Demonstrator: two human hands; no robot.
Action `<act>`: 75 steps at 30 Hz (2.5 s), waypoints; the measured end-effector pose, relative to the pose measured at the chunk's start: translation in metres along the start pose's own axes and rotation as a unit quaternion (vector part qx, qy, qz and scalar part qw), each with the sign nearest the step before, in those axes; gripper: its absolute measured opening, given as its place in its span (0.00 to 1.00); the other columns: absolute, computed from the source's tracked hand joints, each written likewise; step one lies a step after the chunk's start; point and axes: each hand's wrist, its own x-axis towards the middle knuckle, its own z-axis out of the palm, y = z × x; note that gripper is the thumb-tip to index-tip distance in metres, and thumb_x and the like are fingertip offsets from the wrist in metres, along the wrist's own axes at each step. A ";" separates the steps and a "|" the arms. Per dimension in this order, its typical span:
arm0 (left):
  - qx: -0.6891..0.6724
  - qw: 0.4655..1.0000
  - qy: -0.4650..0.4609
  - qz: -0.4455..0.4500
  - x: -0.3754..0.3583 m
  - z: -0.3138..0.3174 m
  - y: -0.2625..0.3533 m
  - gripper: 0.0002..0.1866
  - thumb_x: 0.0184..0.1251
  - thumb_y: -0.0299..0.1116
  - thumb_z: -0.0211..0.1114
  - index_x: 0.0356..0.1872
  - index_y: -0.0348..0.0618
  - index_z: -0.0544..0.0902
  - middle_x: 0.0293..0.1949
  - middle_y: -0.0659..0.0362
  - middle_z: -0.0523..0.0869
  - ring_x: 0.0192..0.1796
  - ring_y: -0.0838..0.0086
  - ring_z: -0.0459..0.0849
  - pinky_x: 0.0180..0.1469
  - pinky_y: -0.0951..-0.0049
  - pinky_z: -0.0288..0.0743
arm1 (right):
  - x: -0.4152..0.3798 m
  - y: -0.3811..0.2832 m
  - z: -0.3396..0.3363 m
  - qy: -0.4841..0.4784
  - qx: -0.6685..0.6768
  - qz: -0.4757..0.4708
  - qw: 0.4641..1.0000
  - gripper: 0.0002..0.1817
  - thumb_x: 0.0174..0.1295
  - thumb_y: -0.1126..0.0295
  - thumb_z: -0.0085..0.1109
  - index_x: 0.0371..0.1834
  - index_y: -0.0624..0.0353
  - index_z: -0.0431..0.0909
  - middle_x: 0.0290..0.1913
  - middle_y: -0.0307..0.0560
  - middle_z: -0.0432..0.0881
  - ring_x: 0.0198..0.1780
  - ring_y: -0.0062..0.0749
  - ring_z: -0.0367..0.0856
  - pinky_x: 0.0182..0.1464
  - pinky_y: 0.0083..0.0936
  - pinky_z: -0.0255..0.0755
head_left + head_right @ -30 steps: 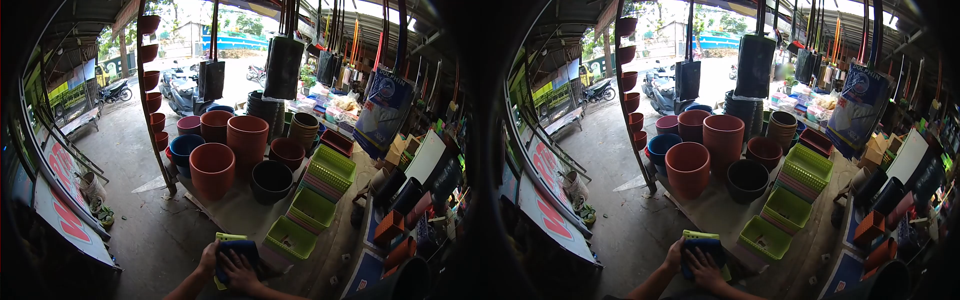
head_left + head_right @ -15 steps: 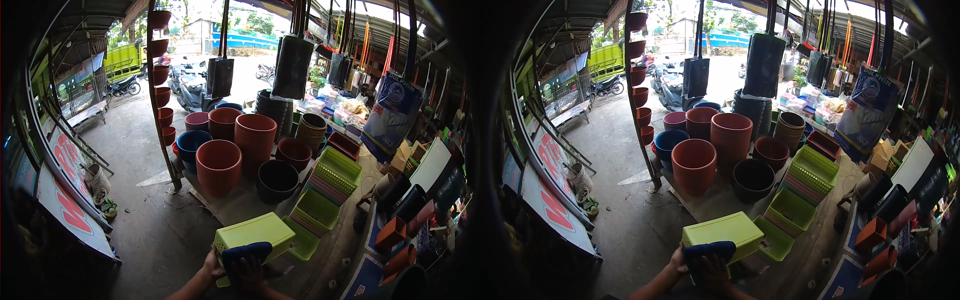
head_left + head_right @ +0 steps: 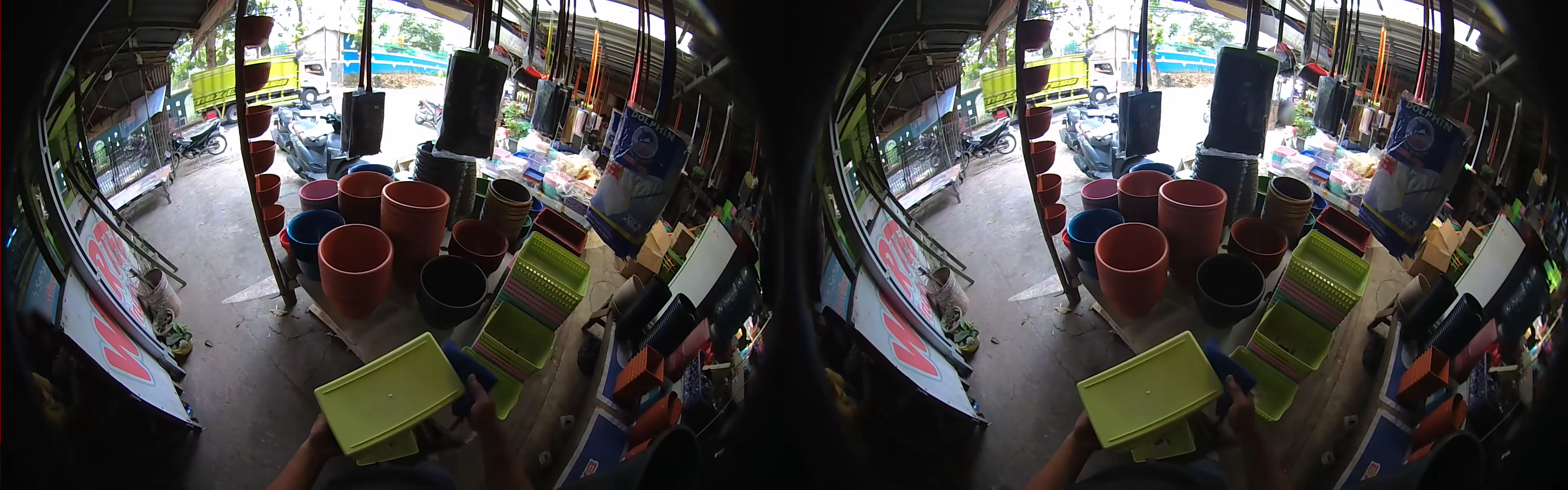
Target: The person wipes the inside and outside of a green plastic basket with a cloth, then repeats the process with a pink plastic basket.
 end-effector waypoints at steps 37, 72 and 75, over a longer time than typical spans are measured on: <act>0.156 0.966 0.194 0.075 0.025 0.030 -0.026 0.32 0.78 0.58 0.39 0.59 0.37 0.73 0.51 0.52 0.83 0.51 0.65 0.83 0.56 0.62 0.77 | -0.068 0.076 -0.005 -0.027 -0.425 -0.182 0.886 0.34 0.64 0.60 0.58 0.70 0.66 0.63 0.54 0.63 0.77 0.55 0.48 0.79 0.55 0.40 0.71; 0.673 0.733 0.080 0.050 0.166 0.037 -0.095 0.20 0.74 0.37 0.54 0.57 0.31 0.76 0.50 0.39 0.83 0.54 0.50 0.82 0.55 0.61 0.74 | -0.021 0.043 -0.172 0.284 -0.336 -0.118 0.890 0.35 0.60 0.72 0.63 0.70 0.66 0.62 0.56 0.62 0.79 0.59 0.45 0.80 0.60 0.33 0.71; 0.708 0.693 0.050 0.129 0.212 0.028 -0.118 0.20 0.74 0.36 0.54 0.59 0.32 0.76 0.51 0.39 0.82 0.54 0.51 0.82 0.54 0.62 0.75 | -0.005 0.054 -0.202 0.308 -0.343 -0.070 0.885 0.35 0.61 0.68 0.64 0.71 0.63 0.62 0.57 0.62 0.79 0.59 0.46 0.79 0.60 0.34 0.72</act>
